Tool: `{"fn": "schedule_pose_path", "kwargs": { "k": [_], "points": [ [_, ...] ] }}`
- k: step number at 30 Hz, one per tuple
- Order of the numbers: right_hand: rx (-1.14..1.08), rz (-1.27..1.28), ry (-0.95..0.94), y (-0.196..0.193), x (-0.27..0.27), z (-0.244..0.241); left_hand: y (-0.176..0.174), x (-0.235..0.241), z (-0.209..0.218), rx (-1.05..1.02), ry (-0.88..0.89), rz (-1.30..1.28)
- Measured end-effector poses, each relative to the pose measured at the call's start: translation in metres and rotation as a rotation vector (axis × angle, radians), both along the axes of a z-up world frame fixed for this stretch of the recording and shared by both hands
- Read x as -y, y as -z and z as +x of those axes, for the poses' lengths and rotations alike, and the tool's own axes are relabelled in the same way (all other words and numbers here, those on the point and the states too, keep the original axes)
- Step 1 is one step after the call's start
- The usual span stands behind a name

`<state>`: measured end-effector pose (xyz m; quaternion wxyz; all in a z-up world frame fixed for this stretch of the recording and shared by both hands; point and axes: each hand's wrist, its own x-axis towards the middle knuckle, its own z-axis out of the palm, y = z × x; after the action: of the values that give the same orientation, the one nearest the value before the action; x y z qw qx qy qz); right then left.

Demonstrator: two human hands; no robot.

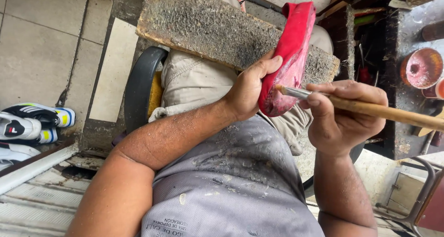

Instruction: Applying red dye to the sole of a shoe using a handheld brush

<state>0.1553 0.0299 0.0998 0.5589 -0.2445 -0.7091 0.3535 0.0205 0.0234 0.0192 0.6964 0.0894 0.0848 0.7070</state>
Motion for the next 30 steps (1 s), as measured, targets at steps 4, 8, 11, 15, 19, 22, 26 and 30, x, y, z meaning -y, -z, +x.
{"fn": "schedule_pose_path", "kwargs": {
  "k": [4, 8, 11, 15, 19, 22, 26, 30],
  "points": [
    [0.064, -0.033, 0.103, 0.003, 0.006, -0.002, 0.005, 0.004, 0.000, 0.045, 0.018, 0.020],
    [-0.035, -0.100, 0.112, 0.014, -0.020, -0.001, 0.000, 0.014, -0.009, 0.069, 0.119, 0.048],
    [0.050, 0.104, 0.210, 0.026, -0.011, 0.006, 0.018, 0.012, -0.010, 0.104, 0.133, -0.025],
    [0.016, -0.081, 0.021, 0.043, -0.027, 0.024, 0.036, 0.015, -0.006, 0.045, 0.142, -0.240],
    [0.097, 0.066, 0.033, 0.040, -0.030, 0.020, 0.035, 0.017, -0.012, 0.059, 0.193, -0.325],
    [-0.007, -0.148, -0.087, 0.040, -0.018, 0.017, 0.046, 0.017, -0.013, 0.107, 0.243, -0.345],
    [-0.114, -0.169, 0.117, 0.075, -0.051, 0.028, 0.060, 0.019, -0.013, 0.097, 0.242, -0.401],
    [-0.081, -0.211, -0.139, 0.044, -0.005, 0.008, 0.052, 0.021, -0.024, 0.060, 0.293, -0.472]
  ]
}}
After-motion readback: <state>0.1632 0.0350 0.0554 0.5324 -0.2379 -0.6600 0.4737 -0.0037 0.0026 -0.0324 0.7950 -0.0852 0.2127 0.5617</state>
